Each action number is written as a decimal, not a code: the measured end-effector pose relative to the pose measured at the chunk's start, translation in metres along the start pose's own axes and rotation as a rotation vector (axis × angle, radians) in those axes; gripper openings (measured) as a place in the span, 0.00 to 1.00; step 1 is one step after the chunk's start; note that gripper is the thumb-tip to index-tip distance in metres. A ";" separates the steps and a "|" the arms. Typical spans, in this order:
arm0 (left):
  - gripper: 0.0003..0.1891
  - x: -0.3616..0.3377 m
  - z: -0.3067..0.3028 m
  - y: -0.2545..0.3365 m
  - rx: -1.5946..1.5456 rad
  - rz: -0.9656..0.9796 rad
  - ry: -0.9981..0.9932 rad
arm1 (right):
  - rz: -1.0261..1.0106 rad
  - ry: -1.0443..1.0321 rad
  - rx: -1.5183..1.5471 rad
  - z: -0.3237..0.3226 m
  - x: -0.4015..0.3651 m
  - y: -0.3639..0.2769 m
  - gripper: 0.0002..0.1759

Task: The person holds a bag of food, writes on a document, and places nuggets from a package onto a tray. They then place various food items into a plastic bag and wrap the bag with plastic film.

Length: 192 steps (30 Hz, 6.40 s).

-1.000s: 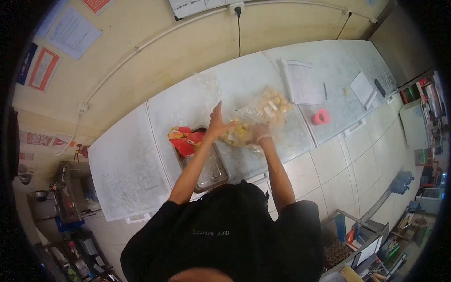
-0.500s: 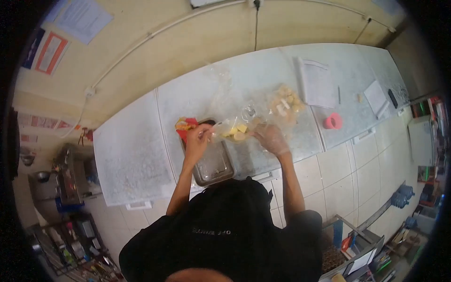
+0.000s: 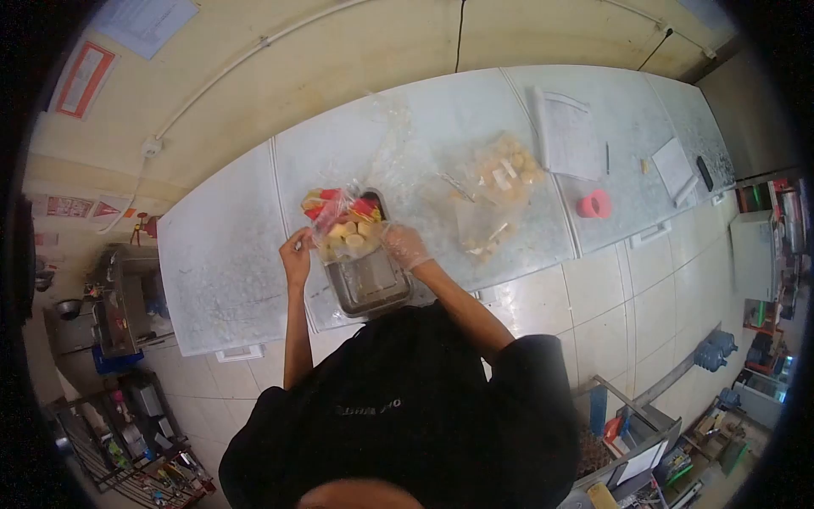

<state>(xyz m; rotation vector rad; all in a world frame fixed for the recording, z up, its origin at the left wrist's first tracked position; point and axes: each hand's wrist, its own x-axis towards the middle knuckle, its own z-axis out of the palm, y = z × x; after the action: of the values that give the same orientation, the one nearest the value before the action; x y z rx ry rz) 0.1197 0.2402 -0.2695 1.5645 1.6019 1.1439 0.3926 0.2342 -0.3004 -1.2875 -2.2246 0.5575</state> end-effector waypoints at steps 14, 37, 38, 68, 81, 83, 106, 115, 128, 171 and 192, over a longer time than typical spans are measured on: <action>0.12 -0.009 0.011 0.030 -0.088 -0.145 0.043 | 0.440 -0.410 -0.387 -0.140 -0.083 0.118 0.24; 0.13 0.013 0.028 -0.104 -0.513 -0.129 -0.264 | -0.391 -0.098 0.060 0.083 0.058 -0.020 0.10; 0.17 0.008 0.028 -0.112 -0.521 -0.182 -0.288 | -0.386 -0.100 0.061 0.080 0.056 -0.021 0.10; 0.13 -0.050 0.012 0.004 -0.124 -0.216 -0.195 | 0.401 -0.058 0.003 -0.078 -0.064 0.115 0.16; 0.21 -0.058 0.056 0.106 -0.165 -0.249 -1.026 | 0.878 0.629 -0.013 -0.102 -0.062 0.160 0.21; 0.19 -0.031 0.103 0.111 -0.212 -0.165 -1.043 | 0.846 0.700 0.038 -0.105 -0.063 0.146 0.18; 0.46 0.022 0.317 0.071 0.619 0.051 -0.844 | 0.619 0.867 0.783 -0.196 -0.081 0.104 0.12; 0.45 0.018 0.134 0.147 0.327 0.322 -0.947 | 0.546 0.476 0.698 -0.240 -0.060 -0.010 0.13; 0.12 0.017 0.042 0.023 0.652 0.275 -0.645 | -0.208 0.195 0.469 -0.054 0.017 -0.082 0.13; 0.15 -0.124 0.098 0.018 0.331 0.453 0.000 | 0.366 -0.013 0.436 -0.009 -0.101 0.091 0.10; 0.36 -0.071 0.019 -0.082 -0.609 -0.522 -0.253 | 0.609 0.118 0.927 0.046 -0.082 -0.060 0.25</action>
<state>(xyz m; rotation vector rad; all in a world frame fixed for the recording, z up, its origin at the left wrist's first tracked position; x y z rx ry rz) 0.1069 0.1794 -0.3607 0.7952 1.2255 0.9652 0.3588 0.1301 -0.3206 -1.3559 -1.1417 1.4622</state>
